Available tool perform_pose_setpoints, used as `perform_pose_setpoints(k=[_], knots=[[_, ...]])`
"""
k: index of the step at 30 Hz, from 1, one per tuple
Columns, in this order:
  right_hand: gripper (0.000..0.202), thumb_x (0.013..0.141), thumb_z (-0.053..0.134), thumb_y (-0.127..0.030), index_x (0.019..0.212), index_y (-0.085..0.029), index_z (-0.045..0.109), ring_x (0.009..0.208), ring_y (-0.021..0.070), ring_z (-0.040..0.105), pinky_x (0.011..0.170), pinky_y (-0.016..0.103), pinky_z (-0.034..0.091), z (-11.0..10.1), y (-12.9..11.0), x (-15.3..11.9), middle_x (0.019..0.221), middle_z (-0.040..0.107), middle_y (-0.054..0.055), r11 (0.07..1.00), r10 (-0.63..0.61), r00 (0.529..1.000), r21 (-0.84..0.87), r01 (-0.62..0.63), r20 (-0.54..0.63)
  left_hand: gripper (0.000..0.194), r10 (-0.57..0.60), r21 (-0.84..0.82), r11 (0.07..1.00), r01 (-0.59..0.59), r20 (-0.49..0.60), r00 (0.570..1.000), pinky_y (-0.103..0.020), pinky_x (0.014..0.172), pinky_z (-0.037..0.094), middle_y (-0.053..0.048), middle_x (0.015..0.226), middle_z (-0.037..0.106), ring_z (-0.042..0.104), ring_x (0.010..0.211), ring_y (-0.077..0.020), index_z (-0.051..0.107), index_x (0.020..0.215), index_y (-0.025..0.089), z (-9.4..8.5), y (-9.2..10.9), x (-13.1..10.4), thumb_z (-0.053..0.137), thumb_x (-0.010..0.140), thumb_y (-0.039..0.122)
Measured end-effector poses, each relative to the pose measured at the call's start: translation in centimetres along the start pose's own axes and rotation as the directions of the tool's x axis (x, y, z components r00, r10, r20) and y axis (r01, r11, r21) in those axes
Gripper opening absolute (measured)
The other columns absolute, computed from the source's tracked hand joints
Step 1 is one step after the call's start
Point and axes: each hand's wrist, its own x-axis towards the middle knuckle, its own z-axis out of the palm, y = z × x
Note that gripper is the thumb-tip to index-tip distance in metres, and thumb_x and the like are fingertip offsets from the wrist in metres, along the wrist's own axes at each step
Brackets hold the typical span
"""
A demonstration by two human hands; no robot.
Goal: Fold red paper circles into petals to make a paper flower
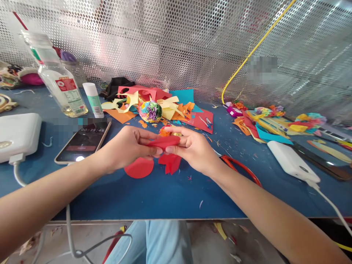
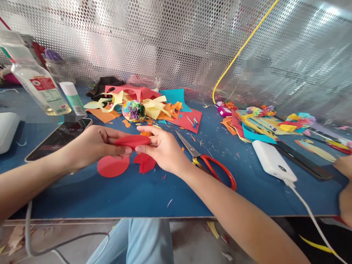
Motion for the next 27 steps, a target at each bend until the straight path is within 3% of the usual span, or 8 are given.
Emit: perform_pose_setpoints(k=[4, 10, 12, 15, 17, 19, 23, 27], knots=[[0.036, 0.085, 0.051, -0.016, 0.119, -0.021, 0.042, 0.077, 0.0136, 0.066, 0.08, 0.03, 0.051, -0.7, 0.3, 0.3, 0.084, 0.067, 0.001, 0.998, -0.055, 0.998, -0.015, 0.055, 0.032, 0.03, 0.017, -0.01, 1.0, -0.016, 0.107, 0.994, -0.022, 0.065, 0.055, -0.002, 0.085, 0.073, 0.066, 0.081, -0.0169, 0.07, 0.096, 0.022, -0.4, 0.0, 0.0, 0.07, 0.068, 0.031], [0.038, 0.091, 0.038, -0.016, 0.128, -0.026, 0.036, 0.085, 0.0164, 0.062, 0.077, 0.033, 0.05, -0.9, 0.3, -0.3, 0.086, 0.062, 0.003, 0.793, -0.279, 0.954, -0.533, 0.295, 0.113, 0.03, 0.12, 0.126, 0.985, -0.121, 0.02, 0.993, -0.027, 0.067, 0.052, -0.004, 0.078, 0.069, 0.062, 0.071, -0.0156, 0.07, 0.088, 0.014, -0.3, -0.1, -0.1, 0.056, 0.079, 0.038], [0.043, 0.089, 0.042, -0.017, 0.131, -0.026, 0.034, 0.102, 0.0189, 0.056, 0.081, 0.034, 0.049, -0.8, 0.1, -0.5, 0.108, 0.057, 0.007, 0.652, -0.409, 0.898, -0.636, 0.413, 0.163, 0.024, 0.168, 0.146, 0.976, -0.164, -0.016, 0.986, -0.026, 0.064, 0.05, -0.003, 0.077, 0.069, 0.062, 0.071, -0.0162, 0.069, 0.087, 0.015, -0.3, -0.3, 0.0, 0.061, 0.075, 0.034], [0.05, 0.084, 0.051, -0.015, 0.13, -0.026, 0.036, 0.114, 0.0207, 0.046, 0.092, 0.037, 0.042, -0.7, -0.3, -0.8, 0.122, 0.049, 0.008, 0.3, -0.639, 0.716, -0.765, 0.57, 0.282, 0.023, 0.172, 0.073, 0.983, -0.168, -0.04, 0.984, -0.023, 0.062, 0.05, 0.0, 0.079, 0.07, 0.063, 0.072, -0.0156, 0.066, 0.09, 0.018, -0.2, -0.5, 0.0, 0.068, 0.067, 0.022], [0.046, 0.084, 0.051, -0.011, 0.127, -0.025, 0.042, 0.111, 0.02, 0.048, 0.094, 0.037, 0.039, -0.5, -0.5, -1.0, 0.117, 0.055, 0.006, 0.046, -0.667, 0.618, -0.804, 0.593, 0.417, 0.028, 0.156, 0.028, 0.988, -0.155, -0.036, 0.987, -0.023, 0.062, 0.05, 0.0, 0.078, 0.069, 0.063, 0.071, -0.0156, 0.065, 0.091, 0.018, 0.0, -0.6, -0.1, 0.07, 0.064, 0.019], [0.039, 0.086, 0.048, -0.008, 0.123, -0.022, 0.048, 0.104, 0.0189, 0.051, 0.091, 0.035, 0.038, -0.3, -0.6, -1.1, 0.111, 0.061, 0.004, -0.12, -0.622, 0.587, -0.803, 0.583, 0.519, 0.033, 0.149, 0.01, 0.989, -0.149, 0.015, 0.989, -0.024, 0.063, 0.05, 0.0, 0.082, 0.068, 0.063, 0.073, -0.0161, 0.062, 0.094, 0.018, 0.2, -0.6, -0.2, 0.071, 0.063, 0.019], [0.019, 0.086, 0.049, -0.01, 0.095, -0.021, 0.063, 0.09, 0.0168, 0.054, 0.083, 0.032, 0.04, -0.3, -0.7, -1.2, 0.092, 0.067, 0.001, -0.184, -0.645, 0.544, -0.799, 0.572, 0.538, 0.017, 0.105, -0.003, 0.994, -0.106, 0.116, 0.988, -0.021, 0.06, 0.048, 0.001, 0.075, 0.066, 0.06, 0.068, -0.0128, 0.063, 0.084, 0.016, 0.4, -0.5, -0.4, 0.067, 0.069, 0.022], [0.019, 0.086, 0.049, -0.01, 0.081, -0.023, 0.061, 0.093, 0.0163, 0.054, 0.083, 0.031, 0.042, -1.0, -1.0, -1.2, 0.092, 0.067, -0.001, -0.169, -0.692, 0.469, -0.755, 0.633, 0.548, 0.013, 0.087, -0.112, 0.991, -0.078, 0.085, 0.993, -0.019, 0.056, 0.045, 0.0, 0.07, 0.066, 0.058, 0.062, -0.0104, 0.064, 0.077, 0.014, 0.1, -0.4, -0.3, 0.065, 0.073, 0.026]])
